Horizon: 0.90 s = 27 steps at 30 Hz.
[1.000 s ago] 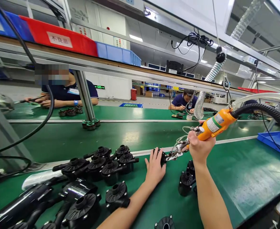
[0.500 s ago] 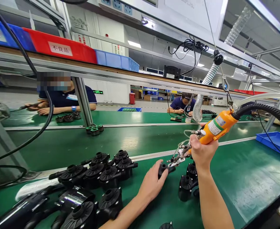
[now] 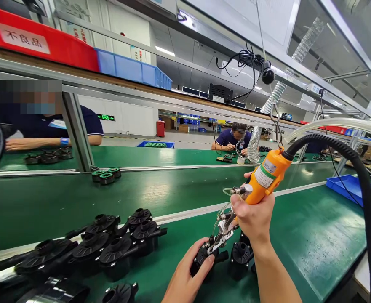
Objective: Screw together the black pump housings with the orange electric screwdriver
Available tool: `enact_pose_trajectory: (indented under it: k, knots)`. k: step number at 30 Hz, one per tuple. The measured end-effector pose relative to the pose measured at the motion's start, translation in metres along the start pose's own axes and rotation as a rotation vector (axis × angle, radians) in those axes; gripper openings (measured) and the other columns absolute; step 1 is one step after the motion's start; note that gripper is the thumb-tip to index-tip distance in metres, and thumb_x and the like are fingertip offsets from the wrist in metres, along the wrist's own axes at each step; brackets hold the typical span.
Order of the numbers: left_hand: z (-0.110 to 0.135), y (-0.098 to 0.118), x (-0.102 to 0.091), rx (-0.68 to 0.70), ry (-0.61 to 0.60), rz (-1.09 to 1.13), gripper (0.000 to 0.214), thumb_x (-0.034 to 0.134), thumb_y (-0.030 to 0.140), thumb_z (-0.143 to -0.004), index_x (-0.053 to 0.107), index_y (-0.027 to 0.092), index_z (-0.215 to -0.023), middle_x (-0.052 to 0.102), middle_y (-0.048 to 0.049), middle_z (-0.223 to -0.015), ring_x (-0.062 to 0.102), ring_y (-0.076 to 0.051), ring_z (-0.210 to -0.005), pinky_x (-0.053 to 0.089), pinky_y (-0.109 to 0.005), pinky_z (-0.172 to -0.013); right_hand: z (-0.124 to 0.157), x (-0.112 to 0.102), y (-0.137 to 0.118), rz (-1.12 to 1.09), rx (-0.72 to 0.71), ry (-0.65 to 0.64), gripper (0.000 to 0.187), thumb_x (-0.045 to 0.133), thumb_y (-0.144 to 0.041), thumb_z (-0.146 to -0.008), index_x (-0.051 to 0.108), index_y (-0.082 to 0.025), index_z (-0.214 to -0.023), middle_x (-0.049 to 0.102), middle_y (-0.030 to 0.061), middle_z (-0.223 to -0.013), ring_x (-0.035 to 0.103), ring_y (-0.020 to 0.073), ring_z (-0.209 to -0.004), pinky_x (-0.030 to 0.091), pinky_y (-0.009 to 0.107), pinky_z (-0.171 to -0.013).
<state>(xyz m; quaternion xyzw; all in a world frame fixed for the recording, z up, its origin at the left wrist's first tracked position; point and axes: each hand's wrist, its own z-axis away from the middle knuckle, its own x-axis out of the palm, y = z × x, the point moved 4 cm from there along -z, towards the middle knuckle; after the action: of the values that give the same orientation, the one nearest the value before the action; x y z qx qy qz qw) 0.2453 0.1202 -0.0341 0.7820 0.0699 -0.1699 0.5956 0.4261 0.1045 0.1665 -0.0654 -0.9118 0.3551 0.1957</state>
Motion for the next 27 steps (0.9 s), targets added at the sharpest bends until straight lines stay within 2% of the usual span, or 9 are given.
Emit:
enact_pose_trajectory:
  k: [6, 10, 13, 18, 22, 27]
  knots:
    - [0.002, 0.000, 0.001, 0.019, -0.010, 0.006, 0.048, 0.060, 0.052, -0.095, 0.069, 0.024, -0.133, 0.075, -0.0107, -0.136, 0.069, -0.033, -0.128, 0.053, -0.048, -0.113, -0.006, 0.001, 0.001, 0.051, 0.018, -0.011, 0.057, 0.083, -0.033, -0.068, 0.059, -0.020, -0.118, 0.054, -0.0080, -0.062, 0.046, 0.0109, -0.047, 0.042, 0.024, -0.045]
    - [0.002, 0.002, 0.002, 0.012, -0.019, 0.000, 0.047, 0.060, 0.051, -0.095, 0.069, 0.023, -0.132, 0.075, -0.0109, -0.134, 0.070, -0.032, -0.125, 0.055, -0.047, -0.111, -0.004, 0.005, 0.004, 0.097, 0.022, 0.011, 0.050, 0.081, -0.033, -0.069, 0.059, -0.020, -0.112, 0.053, -0.0083, -0.062, 0.047, 0.0106, -0.047, 0.045, 0.025, -0.045]
    - [0.002, 0.004, 0.001, 0.022, 0.002, 0.017, 0.045, 0.062, 0.049, -0.094, 0.070, 0.024, -0.131, 0.076, -0.0103, -0.135, 0.070, -0.032, -0.126, 0.055, -0.047, -0.111, 0.000, 0.014, 0.006, 0.172, 0.016, 0.019, 0.044, 0.082, -0.034, -0.068, 0.059, -0.020, -0.102, 0.055, -0.0071, -0.063, 0.048, 0.0110, -0.046, 0.046, 0.025, -0.044]
    - [0.004, 0.008, 0.002, 0.016, 0.002, 0.056, 0.042, 0.065, 0.048, -0.094, 0.072, 0.025, -0.128, 0.079, -0.0089, -0.130, 0.072, -0.032, -0.121, 0.056, -0.046, -0.109, 0.001, 0.033, 0.014, 0.229, 0.040, -0.051, 0.034, 0.078, -0.036, -0.067, 0.058, -0.021, -0.090, 0.053, -0.0072, -0.060, 0.045, 0.0100, -0.047, 0.045, 0.023, -0.044]
    - [0.005, 0.008, 0.003, -0.002, 0.011, 0.049, 0.043, 0.063, 0.046, -0.094, 0.070, 0.024, -0.131, 0.076, -0.0093, -0.134, 0.070, -0.032, -0.126, 0.054, -0.048, -0.112, -0.001, 0.031, 0.016, 0.242, 0.060, -0.025, 0.031, 0.078, -0.036, -0.066, 0.056, -0.021, -0.082, 0.052, -0.0064, -0.059, 0.044, 0.0096, -0.048, 0.043, 0.023, -0.043]
    - [0.005, 0.007, 0.004, -0.007, -0.009, 0.047, 0.047, 0.061, 0.050, -0.096, 0.069, 0.024, -0.134, 0.072, -0.0104, -0.142, 0.065, -0.033, -0.135, 0.048, -0.051, -0.119, 0.002, 0.033, 0.018, 0.233, 0.030, -0.025, 0.033, 0.078, -0.036, -0.066, 0.057, -0.020, -0.085, 0.053, -0.0070, -0.059, 0.046, 0.0103, -0.048, 0.045, 0.024, -0.044]
